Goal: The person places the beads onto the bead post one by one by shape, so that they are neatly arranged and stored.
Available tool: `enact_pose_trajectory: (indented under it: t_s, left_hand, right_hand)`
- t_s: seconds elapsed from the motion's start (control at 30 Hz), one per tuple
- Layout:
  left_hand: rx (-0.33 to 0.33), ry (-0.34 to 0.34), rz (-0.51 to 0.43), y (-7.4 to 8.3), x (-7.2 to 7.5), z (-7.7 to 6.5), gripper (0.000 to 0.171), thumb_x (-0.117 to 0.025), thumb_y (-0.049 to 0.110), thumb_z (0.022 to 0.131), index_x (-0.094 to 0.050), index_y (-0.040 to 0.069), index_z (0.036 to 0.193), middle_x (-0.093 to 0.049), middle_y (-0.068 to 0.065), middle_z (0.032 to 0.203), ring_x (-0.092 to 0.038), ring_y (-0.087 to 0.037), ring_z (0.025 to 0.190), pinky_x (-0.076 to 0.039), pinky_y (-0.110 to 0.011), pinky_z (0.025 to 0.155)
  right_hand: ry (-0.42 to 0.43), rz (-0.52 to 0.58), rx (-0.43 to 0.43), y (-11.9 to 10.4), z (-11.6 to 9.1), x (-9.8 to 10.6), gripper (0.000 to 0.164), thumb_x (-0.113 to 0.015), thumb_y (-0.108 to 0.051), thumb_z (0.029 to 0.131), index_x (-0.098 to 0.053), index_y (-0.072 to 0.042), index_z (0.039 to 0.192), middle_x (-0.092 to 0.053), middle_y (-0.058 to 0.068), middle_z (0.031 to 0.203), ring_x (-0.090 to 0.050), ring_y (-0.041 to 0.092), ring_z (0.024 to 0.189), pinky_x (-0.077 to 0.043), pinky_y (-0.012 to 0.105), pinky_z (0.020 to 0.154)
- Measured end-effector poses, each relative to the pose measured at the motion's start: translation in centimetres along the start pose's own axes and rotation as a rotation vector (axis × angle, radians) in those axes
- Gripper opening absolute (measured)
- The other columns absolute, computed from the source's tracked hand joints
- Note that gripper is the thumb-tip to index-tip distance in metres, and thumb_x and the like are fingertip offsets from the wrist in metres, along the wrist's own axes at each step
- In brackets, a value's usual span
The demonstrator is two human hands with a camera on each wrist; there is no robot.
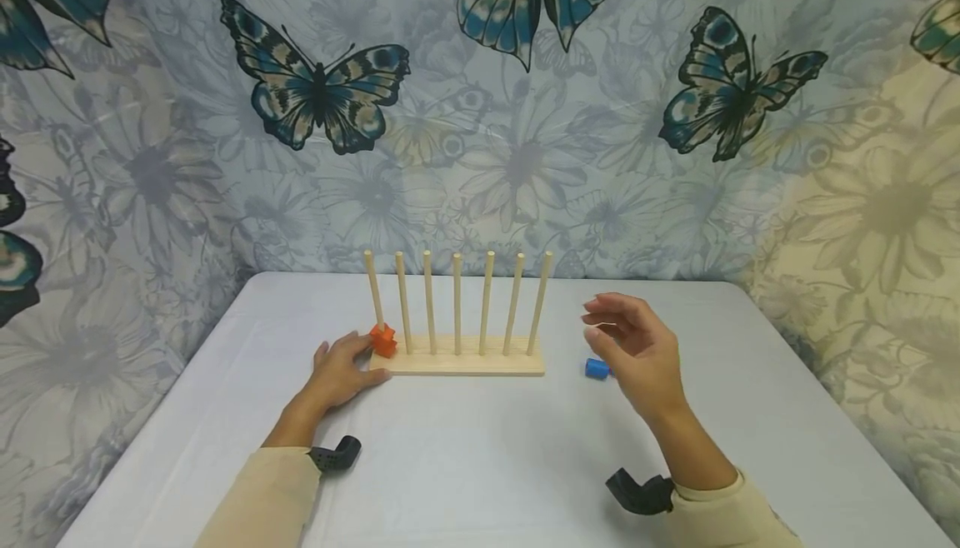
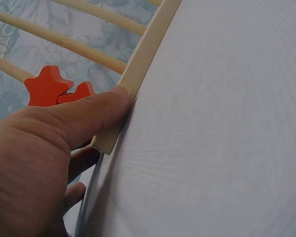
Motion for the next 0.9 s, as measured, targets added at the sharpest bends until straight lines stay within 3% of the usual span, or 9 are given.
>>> enact_pose_trajectory:
  t_s: [0.17,0.4,0.7,0.9]
  left_hand:
    - [0.006,0.002,0.002,0.0,0.0,0.1,0.076,-0.081,0.038,0.077,-0.053,0.002,0.137,-0.049,-0.019,0.140,-0.029,-0.039,0.137,0.003,-0.059,0.109]
    - [-0.003,0.011,0.000,-0.1,-0.1,0.1,0.074,-0.082,0.038,0.076,-0.055,0.002,0.135,-0.051,-0.018,0.138,-0.030,-0.039,0.136,0.002,-0.060,0.109]
    - [-0.003,0.013,0.001,-0.1,0.0,0.1,0.074,-0.082,0.037,0.076,-0.055,0.003,0.136,-0.051,-0.017,0.138,-0.030,-0.039,0.136,0.002,-0.060,0.109]
    - [-0.005,0.007,0.006,0.1,-0.1,0.1,0.073,-0.082,0.037,0.076,-0.055,0.004,0.136,-0.050,-0.018,0.139,-0.030,-0.039,0.136,0.002,-0.061,0.109]
  right_hand:
    - [0.108,-0.061,-0.048,1.3,-0.2,3.3,0.036,-0.059,0.017,0.086,-0.052,0.015,0.121,-0.058,0.025,0.109,-0.062,0.025,0.099,-0.049,0.024,0.088]
    - [0.235,-0.193,-0.181,4.4,-0.9,7.2,0.035,-0.061,0.006,0.090,-0.056,0.005,0.125,-0.059,0.020,0.109,-0.058,0.023,0.101,-0.048,0.019,0.087]
    - [0.305,-0.408,-0.421,9.3,-3.0,10.7,0.039,-0.064,-0.012,0.094,-0.055,-0.006,0.132,-0.061,0.010,0.112,-0.054,0.010,0.103,-0.044,0.012,0.084]
    - [0.299,-0.475,-0.485,10.8,-4.0,11.7,0.041,-0.065,-0.017,0.094,-0.055,-0.005,0.132,-0.063,0.009,0.110,-0.054,0.008,0.100,-0.042,0.014,0.080]
Point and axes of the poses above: each hand's wrist, its own z-axis towards the middle knuckle, its own x-axis out of the back of the hand, y = z × x, the point moved 2 cm from there along z, towards the middle knuckle
